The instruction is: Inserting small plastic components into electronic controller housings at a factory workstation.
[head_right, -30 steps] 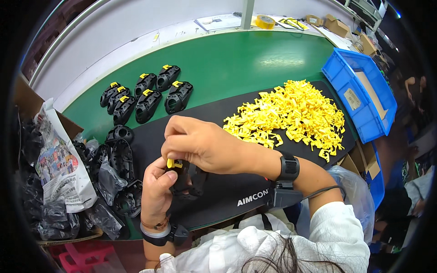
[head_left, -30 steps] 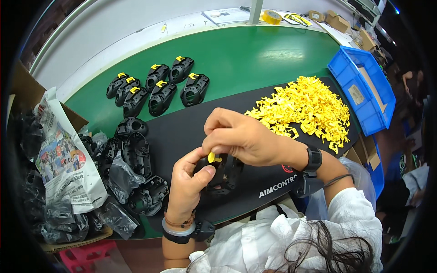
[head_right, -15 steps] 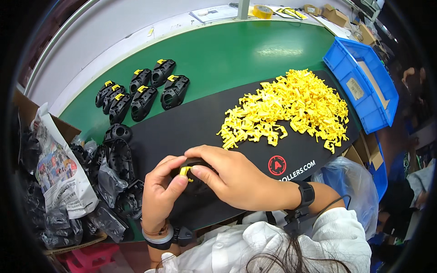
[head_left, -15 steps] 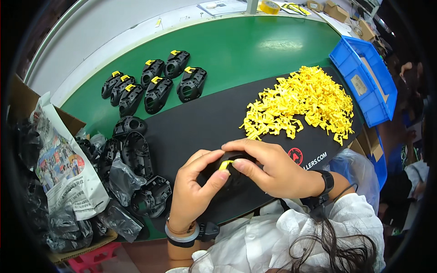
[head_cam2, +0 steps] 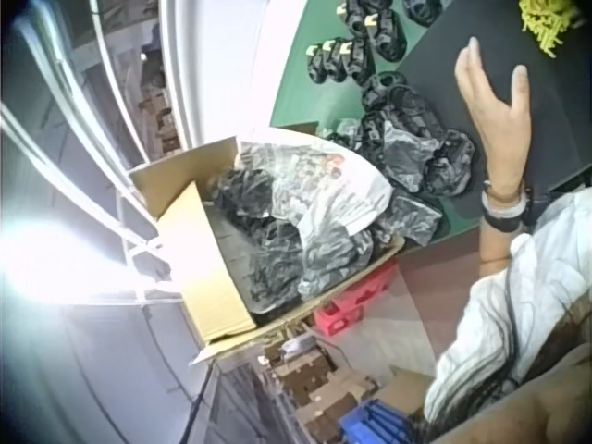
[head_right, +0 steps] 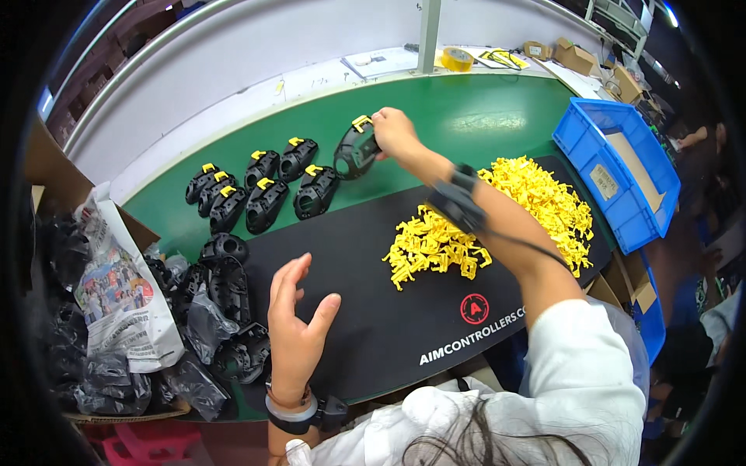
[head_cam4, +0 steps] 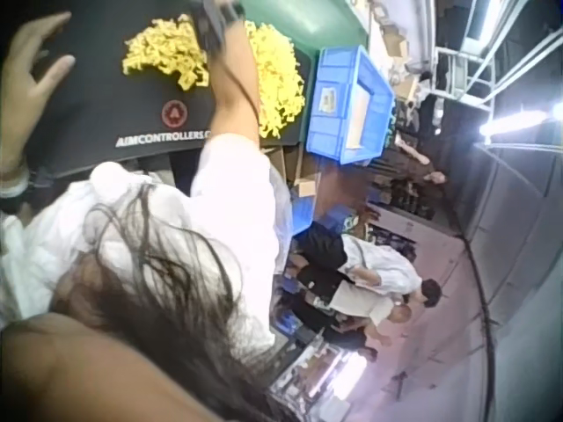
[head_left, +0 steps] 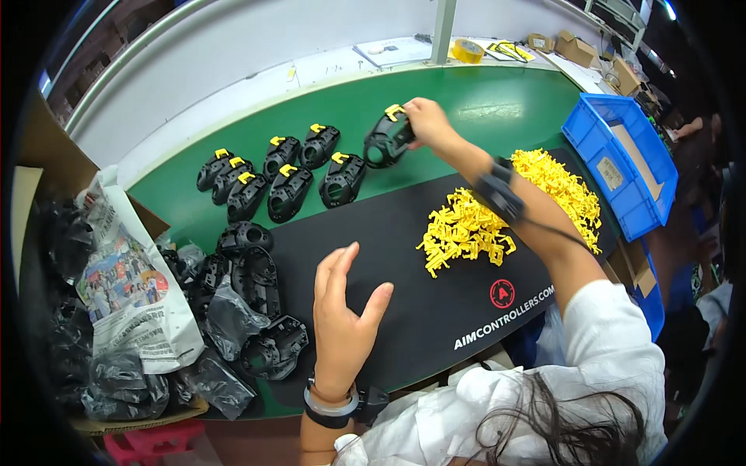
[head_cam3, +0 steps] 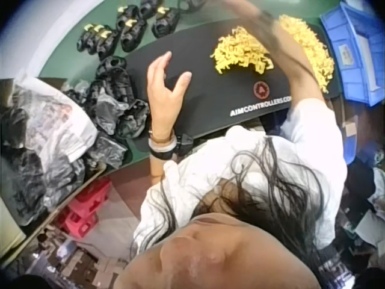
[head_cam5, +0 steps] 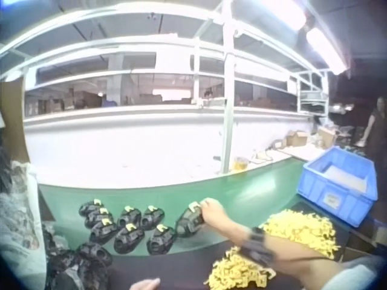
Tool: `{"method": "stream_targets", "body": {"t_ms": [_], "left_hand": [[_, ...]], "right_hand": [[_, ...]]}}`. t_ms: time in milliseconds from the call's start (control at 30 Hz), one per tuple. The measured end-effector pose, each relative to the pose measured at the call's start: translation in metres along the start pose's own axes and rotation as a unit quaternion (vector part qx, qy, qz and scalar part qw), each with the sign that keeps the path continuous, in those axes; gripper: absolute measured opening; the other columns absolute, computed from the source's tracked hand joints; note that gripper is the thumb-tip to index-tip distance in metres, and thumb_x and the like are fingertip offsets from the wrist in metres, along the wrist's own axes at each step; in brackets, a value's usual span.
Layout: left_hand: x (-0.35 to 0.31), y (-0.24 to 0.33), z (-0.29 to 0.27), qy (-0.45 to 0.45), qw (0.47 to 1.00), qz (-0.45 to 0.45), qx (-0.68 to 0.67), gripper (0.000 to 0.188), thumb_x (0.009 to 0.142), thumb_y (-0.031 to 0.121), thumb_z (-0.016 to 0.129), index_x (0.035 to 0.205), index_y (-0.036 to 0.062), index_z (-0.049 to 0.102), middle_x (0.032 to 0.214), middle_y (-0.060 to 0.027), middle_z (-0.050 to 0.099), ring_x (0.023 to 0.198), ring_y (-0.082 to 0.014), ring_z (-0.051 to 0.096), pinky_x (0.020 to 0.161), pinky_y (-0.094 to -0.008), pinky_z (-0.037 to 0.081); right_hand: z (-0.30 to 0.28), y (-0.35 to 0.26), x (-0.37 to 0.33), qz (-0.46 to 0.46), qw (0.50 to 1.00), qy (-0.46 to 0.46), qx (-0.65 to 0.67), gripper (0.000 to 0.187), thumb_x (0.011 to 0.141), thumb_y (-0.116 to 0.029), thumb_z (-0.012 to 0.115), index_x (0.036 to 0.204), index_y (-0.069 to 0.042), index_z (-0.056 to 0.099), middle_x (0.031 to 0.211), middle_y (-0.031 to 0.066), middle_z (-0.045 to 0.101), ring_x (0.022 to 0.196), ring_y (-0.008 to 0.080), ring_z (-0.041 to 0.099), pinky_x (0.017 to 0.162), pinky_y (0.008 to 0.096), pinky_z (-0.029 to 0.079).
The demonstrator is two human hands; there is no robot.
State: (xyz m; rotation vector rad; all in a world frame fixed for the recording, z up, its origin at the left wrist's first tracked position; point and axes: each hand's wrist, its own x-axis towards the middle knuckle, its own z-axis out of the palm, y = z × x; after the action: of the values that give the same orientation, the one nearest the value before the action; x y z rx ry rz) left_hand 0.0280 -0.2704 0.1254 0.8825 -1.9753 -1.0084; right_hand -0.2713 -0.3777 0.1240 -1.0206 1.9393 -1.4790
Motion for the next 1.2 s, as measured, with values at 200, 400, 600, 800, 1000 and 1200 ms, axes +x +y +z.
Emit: {"method": "stream_targets", "body": {"t_ms": [200,400,600,800,1000,1200], "left_hand": [[-0.053,0.017,-0.081,0.012,0.969,-0.011,0.245,0.053,0.058,0.004,0.075,0.109,0.0021,0.060,0.115,-0.0125,0.058,0.112,-0.0300,0.051,0.097,-0.0394,0.039],[-0.071,-0.041,-0.067,-0.008,0.916,-0.015,0.400,0.041,0.061,0.008,0.076,0.100,0.0053,0.062,0.109,-0.0074,0.060,0.102,-0.0279,0.052,0.086,-0.0398,0.037],[-0.060,-0.016,-0.063,0.033,0.979,-0.005,0.202,0.033,0.067,0.010,0.070,0.097,0.0003,0.061,0.105,-0.0119,0.058,0.098,-0.0271,0.053,0.085,-0.0364,0.041],[-0.016,0.030,-0.019,-0.001,1.000,0.013,-0.025,0.037,0.076,0.006,0.067,0.110,-0.0035,0.056,0.091,-0.0097,0.061,0.077,-0.0164,0.059,0.072,-0.0270,0.047],[-0.012,0.027,-0.010,-0.011,0.979,-0.068,-0.190,0.037,0.083,0.008,0.063,0.115,-0.0066,0.054,0.097,-0.0089,0.062,0.089,-0.0143,0.059,0.082,-0.0270,0.046],[-0.005,-0.003,-0.002,-0.115,0.928,-0.157,-0.317,0.053,0.085,0.009,0.062,0.131,-0.0054,0.039,0.112,-0.0092,0.053,0.105,-0.0140,0.048,0.092,-0.0265,0.039]], "right_hand": [[0.034,0.011,0.062,-0.082,0.984,-0.004,-0.161,0.045,0.088,-0.030,0.053,0.118,0.003,0.054,0.118,0.0211,0.056,0.098,0.0341,0.059,0.081,0.0402,0.051],[0.015,-0.025,-0.085,-0.296,0.924,-0.186,-0.157,0.027,0.087,-0.019,0.060,0.108,-0.002,0.061,0.098,0.0128,0.064,0.091,0.0246,0.061,0.082,0.0332,0.048],[-0.056,-0.004,-0.215,-0.239,0.921,-0.131,-0.277,0.013,0.081,-0.008,0.064,0.094,-0.005,0.065,0.090,0.0100,0.066,0.085,0.0275,0.064,0.075,0.0345,0.051],[-0.035,0.025,-0.217,-0.344,0.790,-0.222,-0.456,0.026,0.072,-0.005,0.062,0.097,-0.004,0.062,0.095,0.0079,0.057,0.091,0.0237,0.054,0.076,0.0329,0.049],[-0.040,0.024,-0.210,-0.372,0.810,-0.180,-0.415,0.025,0.071,-0.004,0.064,0.095,-0.005,0.062,0.097,0.0092,0.056,0.087,0.0234,0.058,0.073,0.0341,0.050],[-0.039,0.017,-0.224,-0.337,0.922,-0.056,-0.181,0.021,0.071,0.005,0.067,0.088,-0.005,0.064,0.099,0.0105,0.059,0.082,0.0230,0.062,0.067,0.0298,0.052]]}}
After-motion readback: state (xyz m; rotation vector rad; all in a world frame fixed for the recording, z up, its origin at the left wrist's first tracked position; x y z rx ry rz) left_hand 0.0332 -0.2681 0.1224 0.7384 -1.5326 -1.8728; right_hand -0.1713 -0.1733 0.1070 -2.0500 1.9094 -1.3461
